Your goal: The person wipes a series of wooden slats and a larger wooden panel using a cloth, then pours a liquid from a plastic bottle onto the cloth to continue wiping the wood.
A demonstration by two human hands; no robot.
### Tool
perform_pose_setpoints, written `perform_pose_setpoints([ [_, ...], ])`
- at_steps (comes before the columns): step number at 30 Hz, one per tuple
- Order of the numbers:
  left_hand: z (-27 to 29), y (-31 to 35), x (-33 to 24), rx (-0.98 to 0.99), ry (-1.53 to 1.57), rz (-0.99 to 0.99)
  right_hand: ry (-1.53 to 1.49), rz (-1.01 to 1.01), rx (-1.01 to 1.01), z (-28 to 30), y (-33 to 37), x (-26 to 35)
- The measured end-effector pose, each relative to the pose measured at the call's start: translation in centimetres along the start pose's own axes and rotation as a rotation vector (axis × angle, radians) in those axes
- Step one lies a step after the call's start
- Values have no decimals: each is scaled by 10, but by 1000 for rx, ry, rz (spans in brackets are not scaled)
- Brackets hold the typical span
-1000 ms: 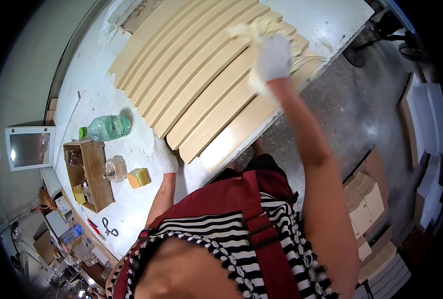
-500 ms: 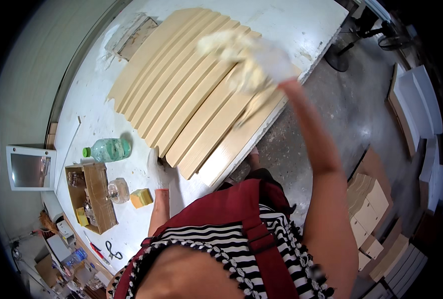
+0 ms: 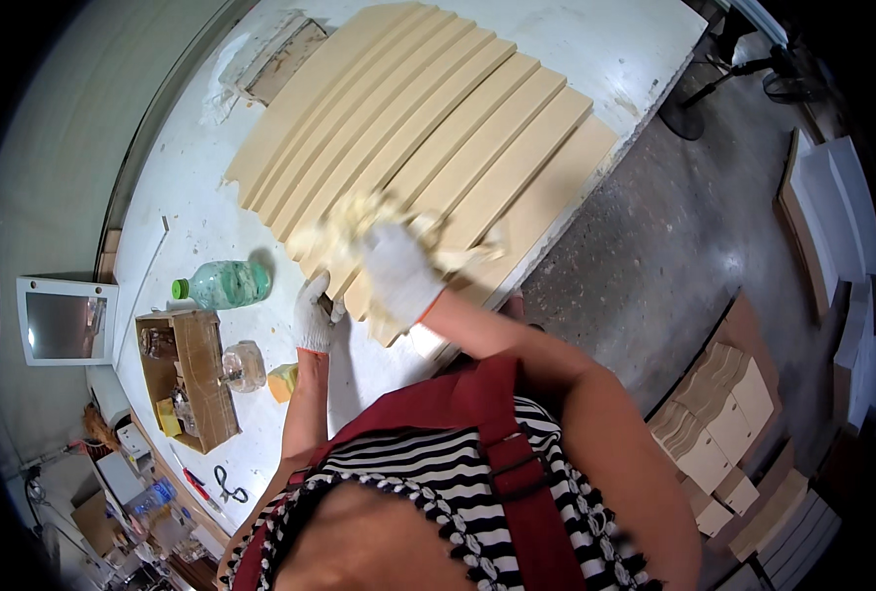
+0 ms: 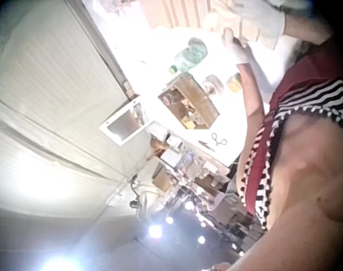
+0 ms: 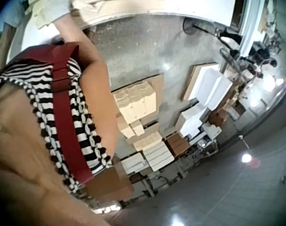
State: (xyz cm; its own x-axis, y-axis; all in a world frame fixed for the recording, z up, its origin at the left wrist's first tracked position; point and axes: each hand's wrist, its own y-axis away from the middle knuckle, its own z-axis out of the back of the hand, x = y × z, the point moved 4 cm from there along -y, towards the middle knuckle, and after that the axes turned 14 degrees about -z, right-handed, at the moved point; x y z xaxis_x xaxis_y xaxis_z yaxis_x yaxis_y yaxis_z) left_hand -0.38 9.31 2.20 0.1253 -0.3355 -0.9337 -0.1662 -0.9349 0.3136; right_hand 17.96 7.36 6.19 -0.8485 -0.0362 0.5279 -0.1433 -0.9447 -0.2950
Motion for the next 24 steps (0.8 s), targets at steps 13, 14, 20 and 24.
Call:
perform_pose_setpoints([
  [13, 32, -19, 34, 122, -342, -114, -107, 367, 217, 8, -12, -4],
  [14, 29, -18, 33, 98, -445, -64, -101, 424, 214, 6, -17, -10],
  [20, -4, 2, 4, -161, 36, -107, 122, 344, 281, 73, -90, -119],
  [24, -11, 2, 0, -192, 7, -90, 49, 134, 167, 94, -153, -249],
])
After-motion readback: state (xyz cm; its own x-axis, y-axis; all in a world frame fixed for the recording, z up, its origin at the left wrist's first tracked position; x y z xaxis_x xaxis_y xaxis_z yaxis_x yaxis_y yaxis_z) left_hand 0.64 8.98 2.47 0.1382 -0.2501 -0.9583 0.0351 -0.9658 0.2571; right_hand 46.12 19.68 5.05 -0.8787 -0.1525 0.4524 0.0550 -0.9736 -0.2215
